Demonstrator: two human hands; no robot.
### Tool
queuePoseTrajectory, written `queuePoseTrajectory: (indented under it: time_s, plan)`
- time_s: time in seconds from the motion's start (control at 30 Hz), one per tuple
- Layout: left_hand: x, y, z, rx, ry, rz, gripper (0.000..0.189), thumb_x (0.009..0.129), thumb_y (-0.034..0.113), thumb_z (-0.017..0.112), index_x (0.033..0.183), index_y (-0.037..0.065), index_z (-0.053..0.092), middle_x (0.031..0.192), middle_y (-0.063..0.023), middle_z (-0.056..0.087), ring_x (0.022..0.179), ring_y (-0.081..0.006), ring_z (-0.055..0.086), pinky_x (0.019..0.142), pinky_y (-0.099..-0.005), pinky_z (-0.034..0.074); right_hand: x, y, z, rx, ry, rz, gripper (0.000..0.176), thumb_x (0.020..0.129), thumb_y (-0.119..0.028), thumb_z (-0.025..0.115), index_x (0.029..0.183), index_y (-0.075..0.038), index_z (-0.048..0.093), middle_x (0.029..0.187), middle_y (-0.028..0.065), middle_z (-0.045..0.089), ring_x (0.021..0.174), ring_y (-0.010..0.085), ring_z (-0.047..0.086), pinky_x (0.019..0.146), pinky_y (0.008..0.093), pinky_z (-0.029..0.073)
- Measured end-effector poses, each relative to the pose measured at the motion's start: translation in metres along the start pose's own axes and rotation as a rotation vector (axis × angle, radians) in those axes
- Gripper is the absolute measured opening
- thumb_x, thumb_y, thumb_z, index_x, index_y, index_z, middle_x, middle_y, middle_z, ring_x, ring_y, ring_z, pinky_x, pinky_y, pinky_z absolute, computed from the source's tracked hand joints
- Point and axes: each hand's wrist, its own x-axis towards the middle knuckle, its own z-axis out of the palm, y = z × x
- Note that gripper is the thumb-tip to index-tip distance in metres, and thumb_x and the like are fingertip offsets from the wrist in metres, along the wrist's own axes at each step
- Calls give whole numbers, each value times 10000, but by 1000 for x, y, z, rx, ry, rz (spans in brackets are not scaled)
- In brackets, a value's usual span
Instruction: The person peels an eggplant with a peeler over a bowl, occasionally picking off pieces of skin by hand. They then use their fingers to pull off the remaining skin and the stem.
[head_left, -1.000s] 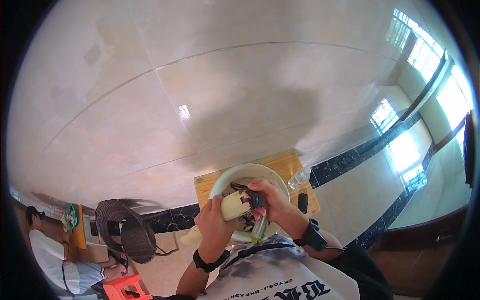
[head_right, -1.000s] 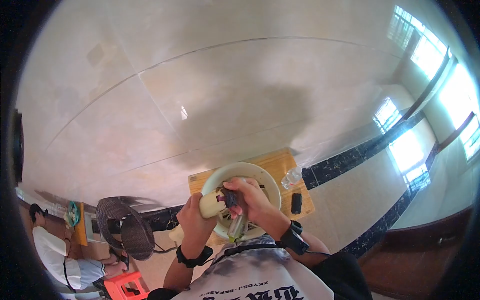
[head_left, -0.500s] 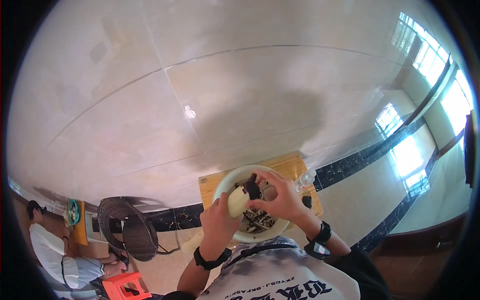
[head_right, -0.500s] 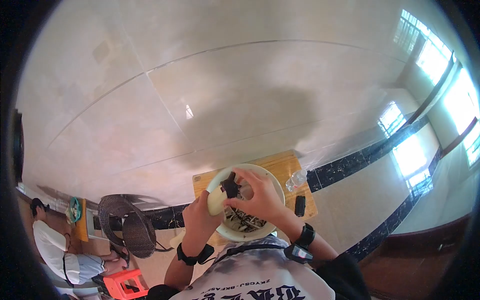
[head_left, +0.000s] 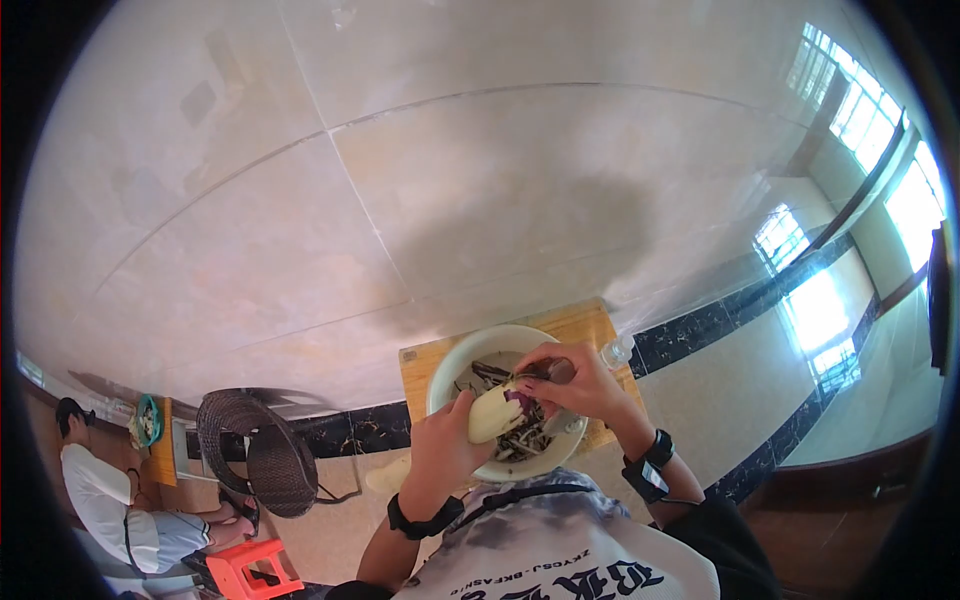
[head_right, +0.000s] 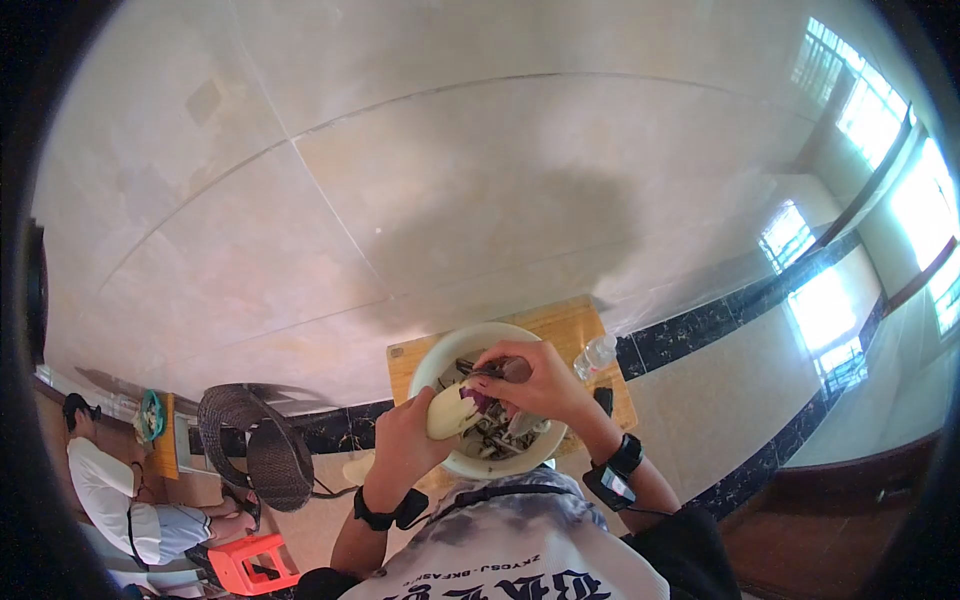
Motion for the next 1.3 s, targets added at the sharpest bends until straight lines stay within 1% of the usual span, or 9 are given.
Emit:
queuePoseTrajectory:
  time_s: [0.2, 0.4, 0.47, 0.53, 0.63, 0.73, 0.83, 0.93, 1.3]
  plan:
    - [-2, -1, -2, -40, -15, 52, 502, 666, 278, 854, 1074, 86, 634, 921, -150, 738, 834, -347, 736, 714, -430, 593, -3, 14, 12, 233, 105, 7, 191, 919, -139, 782, 975, 28, 709, 790, 40, 706, 631, 62, 648, 521, 216, 554]
    - [-8, -6, -2, -168, -152, 37, 561, 669, 276, 841, 1143, 82, 611, 963, -154, 725, 873, -383, 713, 759, -462, 572, -7, 13, 4, 78, 60, 20, 191, 886, -102, 801, 951, 53, 711, 792, 40, 708, 653, 83, 656, 527, 239, 543]
    - [-10, -9, 0, -246, -131, 67, 572, 670, 287, 840, 1151, 79, 610, 957, -163, 728, 885, -394, 709, 781, -475, 564, -3, 37, 3, 4, 148, -1, 205, 850, -83, 820, 953, 60, 714, 802, 43, 712, 690, 90, 665, 537, 242, 535]
    - [-11, -12, -1, -267, -112, 63, 578, 669, 295, 839, 1153, 79, 611, 947, -171, 728, 897, -403, 705, 798, -485, 556, -5, 23, 11, 200, 180, 43, 215, 828, -74, 823, 967, 56, 724, 853, 60, 724, 722, 105, 678, 553, 235, 536]
    - [-12, -13, -3, -272, -126, 23, 562, 661, 287, 836, 1133, 81, 612, 941, -188, 723, 917, -419, 695, 811, -499, 548, 0, 51, 10, 142, 171, -59, 213, 845, -71, 796, 1007, 52, 730, 916, 82, 734, 739, 128, 694, 595, 248, 577]
    - [-10, -13, -8, -324, -143, -33, 532, 648, 256, 830, 1098, 80, 610, 953, -206, 719, 938, -433, 685, 818, -510, 547, -7, 22, 23, 273, 70, 34, 201, 870, -54, 754, 1038, 52, 726, 959, 104, 740, 757, 147, 708, 634, 267, 613]
    - [-12, -11, -11, -355, -160, -57, 532, 646, 247, 830, 1102, 84, 609, 947, -203, 721, 939, -429, 688, 816, -505, 549, 0, 16, 32, 271, 43, -81, 203, 883, -49, 729, 1055, 58, 717, 963, 117, 744, 769, 152, 714, 649, 275, 630]
    - [-13, -10, -10, -378, -132, -58, 527, 649, 240, 832, 1104, 89, 612, 938, -200, 723, 939, -426, 691, 818, -499, 552, -4, 20, 30, 268, 71, -28, 204, 889, -48, 715, 1060, 64, 712, 962, 120, 747, 777, 143, 713, 637, 267, 623]
    - [-12, 0, -13, -342, -67, -71, 490, 666, 250, 845, 1084, 95, 643, 940, -184, 730, 932, -399, 705, 814, -463, 567, -9, 50, 56, 516, 487, -84, 219, 915, -56, 729, 1098, 56, 686, 972, 111, 747, 855, 146, 709, 766, 280, 577]
